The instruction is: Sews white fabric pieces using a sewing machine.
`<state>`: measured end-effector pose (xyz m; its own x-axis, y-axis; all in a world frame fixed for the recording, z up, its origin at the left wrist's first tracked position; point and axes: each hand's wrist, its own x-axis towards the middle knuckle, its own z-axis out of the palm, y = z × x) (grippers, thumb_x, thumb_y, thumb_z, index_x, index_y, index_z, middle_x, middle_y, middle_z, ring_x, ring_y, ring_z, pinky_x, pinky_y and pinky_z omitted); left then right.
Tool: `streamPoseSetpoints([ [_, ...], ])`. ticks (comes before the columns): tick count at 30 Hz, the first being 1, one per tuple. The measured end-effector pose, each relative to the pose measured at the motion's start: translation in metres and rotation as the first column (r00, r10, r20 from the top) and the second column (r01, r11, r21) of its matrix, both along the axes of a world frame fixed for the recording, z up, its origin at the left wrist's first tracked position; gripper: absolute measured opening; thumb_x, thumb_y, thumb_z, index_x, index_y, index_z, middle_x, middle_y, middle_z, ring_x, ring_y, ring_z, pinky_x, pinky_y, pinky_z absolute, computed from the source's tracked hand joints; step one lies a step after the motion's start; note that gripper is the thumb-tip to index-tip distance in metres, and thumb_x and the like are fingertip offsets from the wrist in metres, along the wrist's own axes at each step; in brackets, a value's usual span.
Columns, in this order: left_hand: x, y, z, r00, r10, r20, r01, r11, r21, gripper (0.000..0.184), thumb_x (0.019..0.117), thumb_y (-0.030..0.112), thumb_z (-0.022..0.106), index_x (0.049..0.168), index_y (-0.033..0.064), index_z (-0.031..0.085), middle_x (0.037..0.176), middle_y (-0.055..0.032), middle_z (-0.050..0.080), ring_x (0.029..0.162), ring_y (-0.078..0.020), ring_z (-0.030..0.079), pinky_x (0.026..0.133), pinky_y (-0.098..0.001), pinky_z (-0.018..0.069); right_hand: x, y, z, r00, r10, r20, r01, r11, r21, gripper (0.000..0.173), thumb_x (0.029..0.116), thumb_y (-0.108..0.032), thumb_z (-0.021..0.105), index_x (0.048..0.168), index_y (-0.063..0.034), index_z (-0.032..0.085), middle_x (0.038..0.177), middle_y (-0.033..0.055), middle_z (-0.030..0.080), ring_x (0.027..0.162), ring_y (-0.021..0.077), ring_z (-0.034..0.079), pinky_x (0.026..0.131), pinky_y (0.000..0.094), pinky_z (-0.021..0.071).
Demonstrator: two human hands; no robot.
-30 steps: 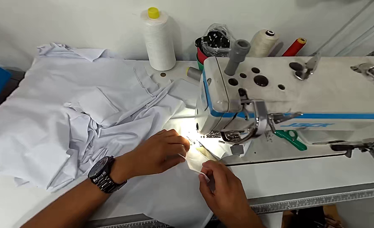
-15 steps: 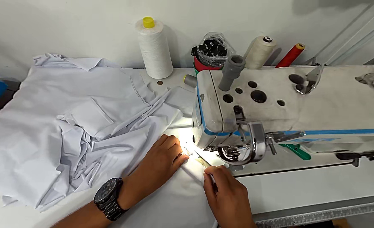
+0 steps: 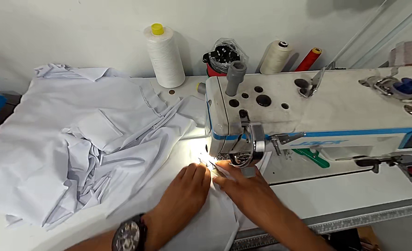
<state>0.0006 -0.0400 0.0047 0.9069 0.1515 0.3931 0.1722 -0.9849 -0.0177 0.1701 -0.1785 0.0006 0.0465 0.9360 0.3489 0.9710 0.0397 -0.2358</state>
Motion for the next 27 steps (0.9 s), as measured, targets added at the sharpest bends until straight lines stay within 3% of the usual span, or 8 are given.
streamPoseSetpoints([
  [2, -0.006, -0.023, -0.009, 0.99, 0.13, -0.05, -0.131, 0.991, -0.013, 0.048, 0.1072, 0.032, 0.038, 0.121, -0.0025, 0.069, 0.122, -0.0206, 0.069, 0.115, -0.0348, 0.067, 0.095, -0.046, 0.0561, 0.016, -0.002, -0.003, 0.996, 0.078, -0.047, -0.079, 0.997, -0.021, 0.028, 0.105, -0.037, 0.052, 0.122, -0.0302, 0.072, 0.133, -0.0014, 0.067, 0.131, 0.0194, 0.058, 0.11, 0.0428, 0.0468],
  [3, -0.009, -0.028, -0.012, 0.984, 0.154, -0.091, -0.159, 0.987, -0.04, 0.061, 0.1076, 0.045, 0.032, 0.134, 0.0014, 0.064, 0.136, -0.0215, 0.063, 0.128, -0.0366, 0.061, 0.104, -0.0519, 0.0499, 0.019, -0.005, -0.005, 0.994, 0.084, -0.07, -0.086, 0.996, -0.033, 0.03, 0.1053, -0.041, 0.05, 0.125, -0.0311, 0.071, 0.135, -0.0009, 0.066, 0.133, 0.0196, 0.056, 0.111, 0.0424, 0.0451],
  [5, -0.012, -0.021, -0.016, 0.982, 0.125, -0.144, -0.142, 0.983, -0.118, 0.071, 0.1027, 0.065, 0.026, 0.149, 0.0195, 0.055, 0.152, -0.017, 0.052, 0.142, -0.038, 0.047, 0.11, -0.0669, 0.0368, 0.017, -0.011, -0.009, 0.994, 0.04, -0.1, -0.045, 0.998, -0.049, 0.034, 0.1057, -0.045, 0.048, 0.128, -0.0313, 0.07, 0.138, 0.001, 0.065, 0.139, 0.022, 0.051, 0.115, 0.046, 0.0415],
  [7, -0.012, 0.001, -0.018, 0.986, 0.023, -0.164, -0.053, 0.982, -0.182, 0.068, 0.0997, 0.072, 0.026, 0.153, 0.0354, 0.049, 0.159, -0.0106, 0.044, 0.15, -0.0357, 0.037, 0.112, -0.0743, 0.0278, 0.01, -0.016, -0.012, 0.993, -0.039, -0.112, 0.034, 0.998, -0.052, 0.036, 0.1052, -0.047, 0.048, 0.129, -0.0307, 0.07, 0.137, 0.0034, 0.065, 0.142, 0.0262, 0.048, 0.117, 0.053, 0.0381],
  [9, -0.01, 0.028, -0.017, 0.977, -0.128, -0.17, 0.084, 0.966, -0.246, 0.063, 0.0997, 0.072, 0.029, 0.153, 0.0413, 0.046, 0.162, -0.0081, 0.041, 0.153, -0.033, 0.031, 0.113, -0.0748, 0.0252, -0.002, -0.017, -0.014, 0.986, -0.12, -0.112, 0.117, 0.993, -0.033, 0.037, 0.1042, -0.048, 0.049, 0.128, -0.0301, 0.071, 0.137, 0.0084, 0.065, 0.142, 0.0319, 0.048, 0.116, 0.0596, 0.0366],
  [15, 0.004, 0.083, -0.002, 0.907, -0.394, -0.15, 0.348, 0.9, -0.261, 0.058, 0.0996, 0.07, 0.035, 0.146, 0.0414, 0.054, 0.151, -0.0045, 0.054, 0.149, -0.0228, 0.039, 0.119, -0.0641, 0.0276, -0.025, -0.013, -0.02, 0.97, -0.24, -0.049, 0.24, 0.971, -0.007, 0.041, 0.1045, -0.053, 0.045, 0.133, -0.0351, 0.069, 0.14, 0.0157, 0.062, 0.141, 0.0384, 0.049, 0.115, 0.0648, 0.0348],
  [27, 0.013, 0.097, 0.004, 0.886, -0.445, -0.127, 0.392, 0.867, -0.307, 0.053, 0.096, 0.069, 0.043, 0.138, 0.0425, 0.062, 0.145, 0.0023, 0.058, 0.145, -0.0158, 0.043, 0.122, -0.058, 0.0281, -0.025, -0.012, -0.021, 0.965, -0.257, -0.061, 0.254, 0.966, -0.05, 0.044, 0.1039, -0.059, 0.041, 0.135, -0.0415, 0.066, 0.14, 0.0148, 0.062, 0.141, 0.0388, 0.048, 0.115, 0.0651, 0.0342],
])
